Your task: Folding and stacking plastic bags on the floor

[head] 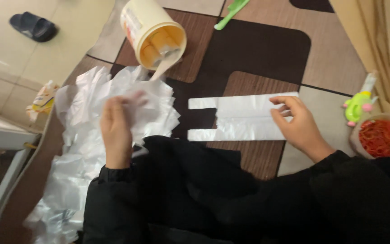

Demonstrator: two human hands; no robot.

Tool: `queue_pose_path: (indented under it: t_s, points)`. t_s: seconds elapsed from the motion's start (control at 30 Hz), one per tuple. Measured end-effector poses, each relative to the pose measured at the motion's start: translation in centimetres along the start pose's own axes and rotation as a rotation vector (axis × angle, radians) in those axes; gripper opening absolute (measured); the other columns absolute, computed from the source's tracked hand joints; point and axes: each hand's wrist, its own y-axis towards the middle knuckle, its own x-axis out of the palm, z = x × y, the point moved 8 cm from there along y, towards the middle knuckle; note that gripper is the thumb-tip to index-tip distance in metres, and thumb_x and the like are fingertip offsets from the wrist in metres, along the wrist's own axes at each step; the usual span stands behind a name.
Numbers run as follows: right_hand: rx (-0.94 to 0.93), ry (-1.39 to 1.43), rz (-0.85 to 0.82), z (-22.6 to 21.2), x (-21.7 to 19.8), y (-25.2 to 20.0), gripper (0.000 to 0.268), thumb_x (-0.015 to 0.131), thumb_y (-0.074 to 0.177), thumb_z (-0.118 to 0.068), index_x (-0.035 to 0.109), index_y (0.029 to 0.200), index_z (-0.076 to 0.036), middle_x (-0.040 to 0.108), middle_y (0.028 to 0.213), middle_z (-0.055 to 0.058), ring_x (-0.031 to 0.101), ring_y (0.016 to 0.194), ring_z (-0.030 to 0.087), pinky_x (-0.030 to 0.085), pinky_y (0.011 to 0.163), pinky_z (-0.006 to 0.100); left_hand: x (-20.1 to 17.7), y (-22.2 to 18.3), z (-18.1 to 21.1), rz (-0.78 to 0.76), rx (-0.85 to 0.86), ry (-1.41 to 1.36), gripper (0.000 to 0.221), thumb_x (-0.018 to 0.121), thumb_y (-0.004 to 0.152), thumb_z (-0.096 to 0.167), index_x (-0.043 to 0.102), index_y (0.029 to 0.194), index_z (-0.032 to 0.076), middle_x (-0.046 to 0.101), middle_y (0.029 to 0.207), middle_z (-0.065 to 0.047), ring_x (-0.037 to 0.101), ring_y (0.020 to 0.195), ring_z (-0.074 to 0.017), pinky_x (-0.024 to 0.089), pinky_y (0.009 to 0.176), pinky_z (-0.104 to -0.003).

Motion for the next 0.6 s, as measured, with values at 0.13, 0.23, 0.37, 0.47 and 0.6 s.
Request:
queue_pose_path:
  t_s: [0.13,0.23,0.37,0.47,0.6]
  points:
    - [-0.029,0.148,-0.055,-1.5,0.4,-1.0,0.062,0.074,0.094,-0.006,0.050,0.151,0.002,0.059,0.136,0.026,0.062,0.120,0.039,0.052,0.101,0.048,9.6,-4.8,3.0,-0.367,-0.328,-0.301,0.046,0.044,0.112,0.039,0.073,0.104,0.004,0.079,0.102,-0.022,0.078,0.093,-0.0290,0.062,0.089,-0.048]
    - [0.086,0.317,-0.155,0.3,1.7,-0.9,0.079,0.069,0.099,-0.017,0.026,0.160,0.009,0.040,0.156,0.040,0.043,0.143,0.055,0.038,0.116,0.060,15.1,-8.0,1.4,-0.560,-0.667,-0.423,0.035,0.056,0.106,0.033,0.068,0.122,0.004,0.070,0.118,-0.015,0.068,0.108,-0.0280,0.056,0.101,-0.052]
    - [0.495,0.636,-0.162,4.6,3.5,-0.9,0.048,0.061,0.107,-0.030,0.053,0.144,0.000,0.062,0.133,0.016,0.059,0.124,0.024,0.047,0.112,0.040,19.7,-8.5,-4.9,-0.737,-0.796,-0.558,0.041,0.054,0.110,0.034,0.066,0.133,0.002,0.073,0.123,-0.019,0.073,0.111,-0.0324,0.060,0.092,-0.055]
    - [0.525,0.545,-0.052,8.3,2.6,0.0,0.026,0.064,0.108,-0.027,0.073,0.120,-0.006,0.076,0.101,0.007,0.070,0.093,0.014,0.056,0.091,0.029,21.0,-8.0,-6.2,-0.802,-0.857,-0.499,0.059,0.038,0.113,0.047,0.055,0.151,0.005,0.069,0.133,-0.019,0.070,0.119,-0.0335,0.059,0.093,-0.053]
    - [0.524,0.224,0.146,12.6,0.8,0.2,0.027,0.075,0.103,-0.035,0.076,0.118,-0.013,0.073,0.084,0.000,0.060,0.065,0.006,0.052,0.057,0.022,18.3,-6.0,-14.1,-0.804,-0.933,-0.107,0.104,0.020,0.097,0.082,0.025,0.167,0.005,0.053,0.153,-0.034,0.057,0.133,-0.0534,0.052,0.098,-0.065]
